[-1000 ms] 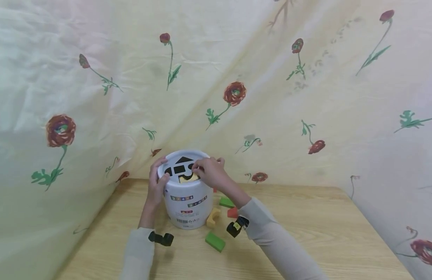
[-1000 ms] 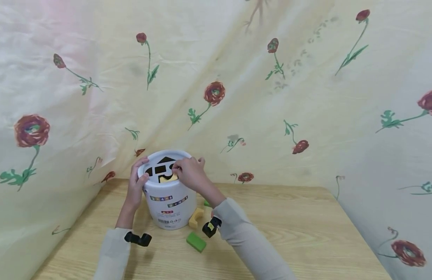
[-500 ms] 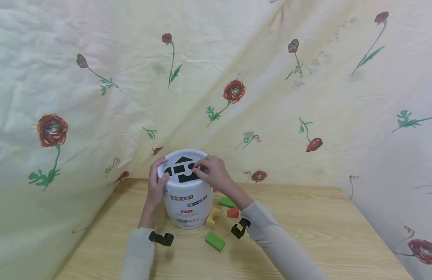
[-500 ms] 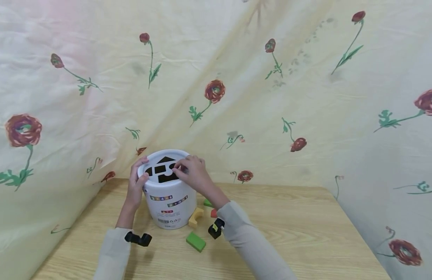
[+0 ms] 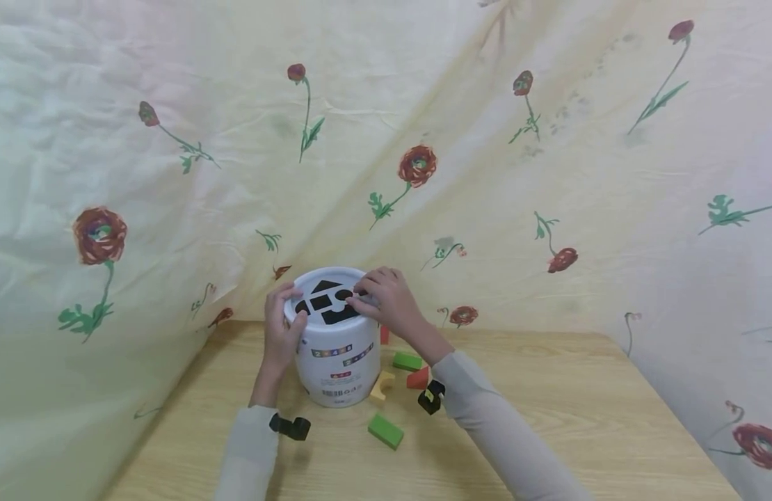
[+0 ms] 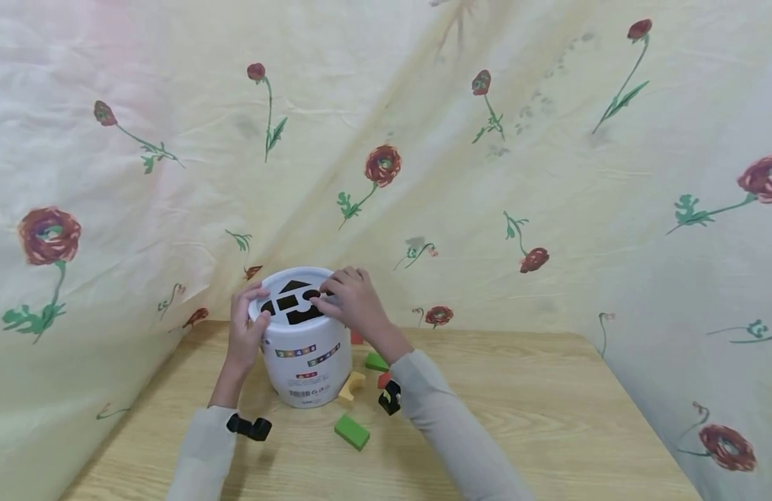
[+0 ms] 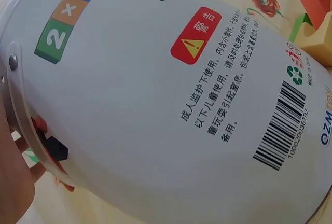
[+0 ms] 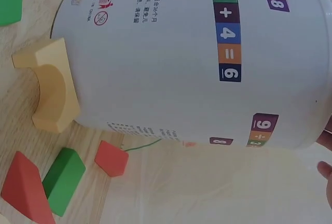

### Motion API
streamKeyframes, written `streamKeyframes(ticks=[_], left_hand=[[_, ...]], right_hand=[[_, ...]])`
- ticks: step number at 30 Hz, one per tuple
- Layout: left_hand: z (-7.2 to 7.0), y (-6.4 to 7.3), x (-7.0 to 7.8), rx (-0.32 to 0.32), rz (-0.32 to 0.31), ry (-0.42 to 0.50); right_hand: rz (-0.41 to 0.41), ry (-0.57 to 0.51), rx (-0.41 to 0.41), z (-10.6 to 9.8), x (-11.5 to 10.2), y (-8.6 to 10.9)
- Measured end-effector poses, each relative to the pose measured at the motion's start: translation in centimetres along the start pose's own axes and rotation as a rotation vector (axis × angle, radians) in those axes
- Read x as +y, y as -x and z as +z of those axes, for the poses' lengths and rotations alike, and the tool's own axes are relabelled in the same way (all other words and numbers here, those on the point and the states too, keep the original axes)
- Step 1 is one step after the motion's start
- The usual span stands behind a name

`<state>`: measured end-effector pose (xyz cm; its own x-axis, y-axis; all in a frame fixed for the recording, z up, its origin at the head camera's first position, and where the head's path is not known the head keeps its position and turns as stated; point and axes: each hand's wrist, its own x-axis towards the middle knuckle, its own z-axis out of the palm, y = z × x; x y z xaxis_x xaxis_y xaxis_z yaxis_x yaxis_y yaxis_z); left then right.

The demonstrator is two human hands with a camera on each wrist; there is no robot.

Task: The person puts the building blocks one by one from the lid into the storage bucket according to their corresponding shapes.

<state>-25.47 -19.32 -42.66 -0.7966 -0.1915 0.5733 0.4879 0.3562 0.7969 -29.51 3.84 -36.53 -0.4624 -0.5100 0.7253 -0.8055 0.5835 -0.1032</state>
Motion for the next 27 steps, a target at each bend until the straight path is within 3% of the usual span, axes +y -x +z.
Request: streamKeyframes(ticks=[4,12,17,27], left_hand=[[0.1,-0.2,0.3,-0.012,-0.004,-0.027],[0.0,-0.1,0.6,-0.014,-0.03,-0.034],[0.1,-0.1,0.4,-0.017,-0.05,-0.014],[0.3,0.0,0.4,0.0,-0.046,0.059]], right_hand=[[0.008,0.04,0.012,-0.1,0.4,0.0],[0.195,-0.069,-0.099,-0.8,1.2,2.0],[0.239,-0.103,-0.138,-1.5,2.1,4.4],[0.325,-0.147,-0.327,-2.1,3.5,10.3]])
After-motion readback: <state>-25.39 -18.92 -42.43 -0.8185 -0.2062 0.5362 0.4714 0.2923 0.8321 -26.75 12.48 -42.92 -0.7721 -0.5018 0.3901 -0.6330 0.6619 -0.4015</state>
